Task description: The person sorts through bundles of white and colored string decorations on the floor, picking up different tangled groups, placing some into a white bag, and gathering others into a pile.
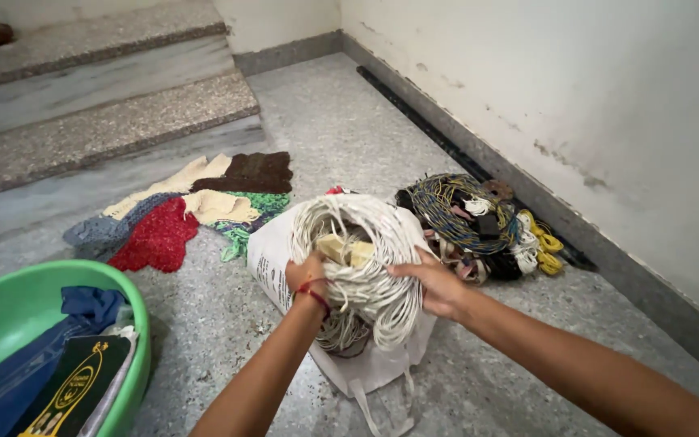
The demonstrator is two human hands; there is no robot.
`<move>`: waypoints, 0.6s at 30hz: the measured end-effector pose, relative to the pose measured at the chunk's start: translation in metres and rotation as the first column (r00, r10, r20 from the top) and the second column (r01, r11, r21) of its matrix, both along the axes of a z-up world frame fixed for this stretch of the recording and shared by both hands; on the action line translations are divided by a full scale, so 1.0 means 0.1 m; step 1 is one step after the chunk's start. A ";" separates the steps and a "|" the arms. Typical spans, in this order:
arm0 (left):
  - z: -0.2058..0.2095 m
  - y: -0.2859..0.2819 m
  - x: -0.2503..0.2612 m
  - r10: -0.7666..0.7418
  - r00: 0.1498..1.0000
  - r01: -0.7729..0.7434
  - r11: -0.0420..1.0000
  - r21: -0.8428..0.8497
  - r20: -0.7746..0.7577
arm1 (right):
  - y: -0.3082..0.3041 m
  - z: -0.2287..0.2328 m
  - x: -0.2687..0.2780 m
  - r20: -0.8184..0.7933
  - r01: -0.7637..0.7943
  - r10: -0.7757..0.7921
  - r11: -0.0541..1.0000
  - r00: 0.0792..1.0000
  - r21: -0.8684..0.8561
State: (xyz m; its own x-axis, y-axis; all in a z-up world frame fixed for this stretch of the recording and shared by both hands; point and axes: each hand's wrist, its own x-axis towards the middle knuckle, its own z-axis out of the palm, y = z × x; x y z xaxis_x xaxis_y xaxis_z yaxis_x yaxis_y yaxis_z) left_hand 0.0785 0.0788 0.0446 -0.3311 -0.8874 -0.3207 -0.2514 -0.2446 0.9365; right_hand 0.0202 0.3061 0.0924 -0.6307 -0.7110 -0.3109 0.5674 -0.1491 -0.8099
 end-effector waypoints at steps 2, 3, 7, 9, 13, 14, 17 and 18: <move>-0.02 -0.02 0.10 -0.053 0.999 0.053 0.997 0.063 -0.004 | -0.02 -0.10 0.02 0.016 -0.025 0.026 0.999 1.000 -0.022; -0.03 -0.02 0.15 -0.080 0.997 0.080 0.992 0.096 -0.006 | -0.03 -0.15 0.01 0.043 -0.024 0.024 1.000 0.999 -0.001; -0.19 -0.02 0.25 -0.187 0.973 0.186 0.982 -0.017 -0.134 | -0.07 -0.32 -0.04 0.109 -0.126 0.135 0.988 0.985 -0.090; -0.31 -0.03 0.21 -0.233 0.962 0.218 0.969 -0.115 -0.143 | -0.09 -0.38 -0.10 0.146 -0.114 0.115 0.993 0.983 -0.019; -0.41 -0.15 0.08 -0.394 0.902 0.390 0.919 0.063 0.173 | -0.18 -0.54 -0.39 0.115 -0.035 0.041 0.998 0.993 -0.049; -0.42 -0.17 0.02 -0.462 0.872 0.457 0.887 0.068 0.162 | -0.21 -0.60 -0.52 0.108 0.002 0.003 0.999 0.994 -0.043; -0.40 -0.25 -0.13 -0.579 0.795 0.588 0.809 0.006 0.184 | -0.33 -0.76 -0.85 0.048 0.112 -0.111 0.994 0.993 -0.005; -0.37 -0.27 -0.17 -0.603 0.772 0.619 0.785 -0.026 0.203 | -0.36 -0.80 -0.89 0.003 0.148 -0.148 0.989 0.989 0.016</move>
State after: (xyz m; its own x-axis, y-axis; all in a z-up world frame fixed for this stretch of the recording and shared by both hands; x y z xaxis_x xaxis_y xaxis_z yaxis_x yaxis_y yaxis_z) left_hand 0.0619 0.0516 0.0073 -0.7593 -0.5435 -0.3580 -0.4798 0.0958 0.8721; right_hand -0.0692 0.2699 0.0121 -0.7271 -0.6051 -0.3243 0.5435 -0.2188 -0.8104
